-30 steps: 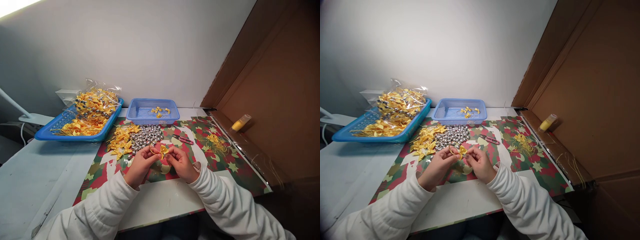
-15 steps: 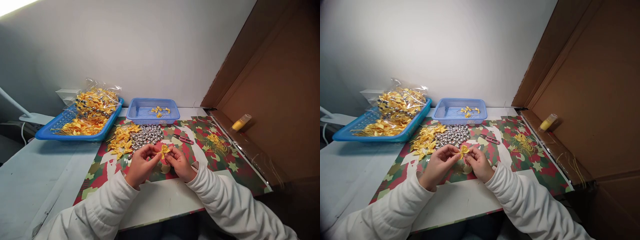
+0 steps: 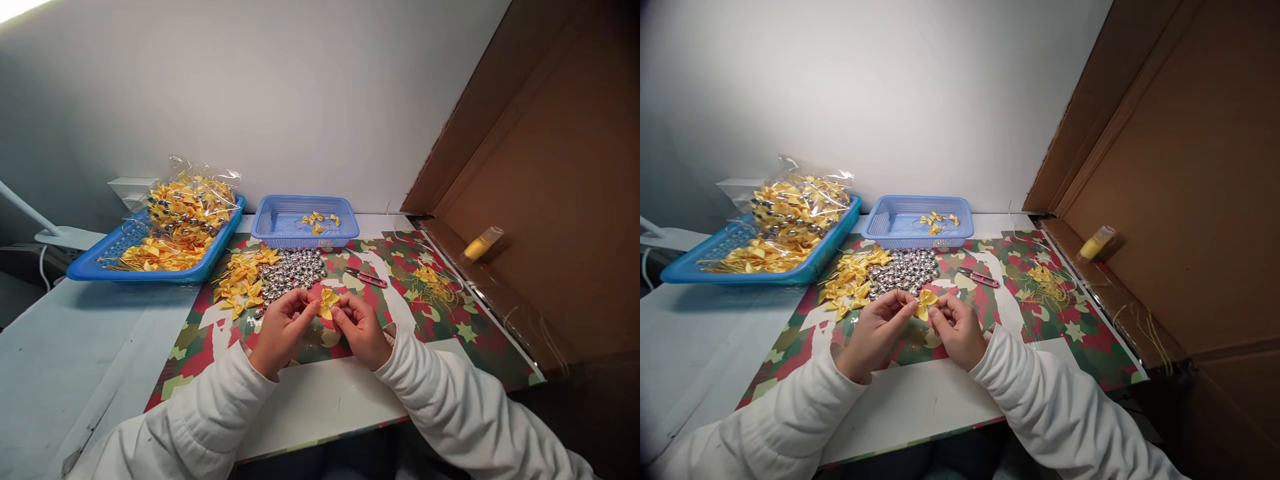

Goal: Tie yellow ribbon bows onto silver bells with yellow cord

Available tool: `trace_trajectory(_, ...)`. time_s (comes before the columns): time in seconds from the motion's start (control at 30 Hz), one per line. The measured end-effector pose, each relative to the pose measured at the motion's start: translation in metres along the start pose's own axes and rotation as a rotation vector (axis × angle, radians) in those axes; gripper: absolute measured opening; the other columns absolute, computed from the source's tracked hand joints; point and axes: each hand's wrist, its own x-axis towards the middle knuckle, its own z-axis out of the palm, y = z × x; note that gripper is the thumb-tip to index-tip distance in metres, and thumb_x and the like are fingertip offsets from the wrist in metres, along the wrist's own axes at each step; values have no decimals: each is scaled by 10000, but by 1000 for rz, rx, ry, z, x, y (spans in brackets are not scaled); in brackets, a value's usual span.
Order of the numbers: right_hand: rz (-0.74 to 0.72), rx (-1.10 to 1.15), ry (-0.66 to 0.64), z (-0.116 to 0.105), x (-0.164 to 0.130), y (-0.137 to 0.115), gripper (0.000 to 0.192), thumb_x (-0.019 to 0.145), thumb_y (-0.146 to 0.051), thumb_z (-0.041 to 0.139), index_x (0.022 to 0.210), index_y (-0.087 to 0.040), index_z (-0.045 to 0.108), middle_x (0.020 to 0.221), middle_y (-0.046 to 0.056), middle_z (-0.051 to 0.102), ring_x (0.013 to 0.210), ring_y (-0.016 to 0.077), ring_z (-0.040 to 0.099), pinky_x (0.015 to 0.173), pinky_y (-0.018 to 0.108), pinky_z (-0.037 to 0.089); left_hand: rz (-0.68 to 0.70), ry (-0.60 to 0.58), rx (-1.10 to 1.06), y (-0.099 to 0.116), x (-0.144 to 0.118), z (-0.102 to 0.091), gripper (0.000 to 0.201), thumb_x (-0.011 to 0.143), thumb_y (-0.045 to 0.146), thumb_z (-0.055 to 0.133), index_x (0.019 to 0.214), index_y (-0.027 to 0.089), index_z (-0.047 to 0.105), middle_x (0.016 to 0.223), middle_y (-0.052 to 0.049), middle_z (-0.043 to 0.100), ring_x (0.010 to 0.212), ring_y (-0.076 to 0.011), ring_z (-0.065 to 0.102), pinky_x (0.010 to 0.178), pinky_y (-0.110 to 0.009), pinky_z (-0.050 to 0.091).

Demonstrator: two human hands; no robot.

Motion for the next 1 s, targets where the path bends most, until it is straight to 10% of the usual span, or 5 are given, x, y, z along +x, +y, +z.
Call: trace_trajectory(1.0, -93, -231, 101, 6, -6, -8, 150, 873, -269, 486, 753, -179, 499, 556, -36, 504, 448, 80, 434, 448, 208, 326, 179, 52, 281, 0, -3, 2, 158, 814, 289, 562, 700, 183, 589, 644, 16, 598, 591, -119, 543, 574, -225, 417)
